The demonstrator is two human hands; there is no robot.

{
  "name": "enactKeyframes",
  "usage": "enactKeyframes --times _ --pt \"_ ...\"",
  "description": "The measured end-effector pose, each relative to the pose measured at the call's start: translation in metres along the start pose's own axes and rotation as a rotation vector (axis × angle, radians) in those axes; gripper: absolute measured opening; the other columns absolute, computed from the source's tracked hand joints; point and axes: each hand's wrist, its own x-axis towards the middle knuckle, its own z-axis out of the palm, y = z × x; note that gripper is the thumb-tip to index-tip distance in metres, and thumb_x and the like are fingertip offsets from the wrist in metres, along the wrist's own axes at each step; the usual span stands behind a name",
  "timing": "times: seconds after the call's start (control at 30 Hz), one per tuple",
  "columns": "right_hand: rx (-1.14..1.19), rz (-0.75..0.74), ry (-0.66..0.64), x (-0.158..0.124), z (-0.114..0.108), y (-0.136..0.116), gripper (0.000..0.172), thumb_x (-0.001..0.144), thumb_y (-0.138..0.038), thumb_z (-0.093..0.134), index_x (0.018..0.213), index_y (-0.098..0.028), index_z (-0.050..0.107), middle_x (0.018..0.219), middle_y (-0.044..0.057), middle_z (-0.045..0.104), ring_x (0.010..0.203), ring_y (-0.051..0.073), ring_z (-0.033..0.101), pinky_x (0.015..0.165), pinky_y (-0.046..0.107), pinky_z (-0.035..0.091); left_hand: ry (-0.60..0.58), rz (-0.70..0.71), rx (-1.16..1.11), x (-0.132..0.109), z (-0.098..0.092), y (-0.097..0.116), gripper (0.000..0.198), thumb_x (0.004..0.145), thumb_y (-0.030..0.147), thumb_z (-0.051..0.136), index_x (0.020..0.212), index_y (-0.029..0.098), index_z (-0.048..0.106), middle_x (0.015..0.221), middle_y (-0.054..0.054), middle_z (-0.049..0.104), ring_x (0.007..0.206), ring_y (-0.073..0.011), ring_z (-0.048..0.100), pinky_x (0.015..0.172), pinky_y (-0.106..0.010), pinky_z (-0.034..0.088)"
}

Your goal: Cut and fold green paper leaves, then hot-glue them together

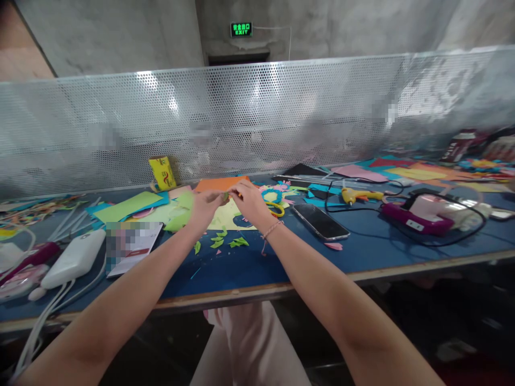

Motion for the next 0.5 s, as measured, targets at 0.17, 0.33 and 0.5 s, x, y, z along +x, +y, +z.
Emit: enactKeyframes --times 0.17,0.33,0.5 --pt "0.055 -0.013 0.052 -0.0007 -0.0015 -0.0009 0.012 0.08 -0.022 0.048 0.084 -0.018 0.058 0.081 0.005 0.056 0.076 0.015 0.052 0.065 0.028 0.046 0.055 0.107 0.062 -0.0007 -0.0017 0.0009 0.011 0.067 0.024 0.061 0.075 0.019 0.065 0.076 -0.003 0.065 0.073 -0.0146 0.059 0.072 -0.028 0.045" --pt "0.111 -0.012 0.091 -0.0013 -0.003 -0.0037 0.008 0.077 -0.023 0.052 0.084 -0.019 0.055 0.083 0.005 0.055 0.078 0.015 0.052 0.061 0.026 0.049 0.145 0.175 0.16 -0.001 -0.0038 0.0058 0.009 0.069 0.017 0.057 0.073 0.019 0.065 0.075 -0.002 0.066 0.073 -0.0142 0.06 0.071 -0.027 0.045" --pt "0.105 -0.063 0.116 -0.0013 -0.002 -0.003 0.004 0.077 -0.022 0.053 0.075 -0.019 0.055 0.075 0.002 0.055 0.072 0.013 0.053 0.059 0.026 0.05 0.175 0.195 0.248 -0.0019 -0.0036 0.0087 0.011 0.07 0.015 0.055 0.074 0.019 0.065 0.076 -0.002 0.066 0.072 -0.0138 0.06 0.069 -0.027 0.046"
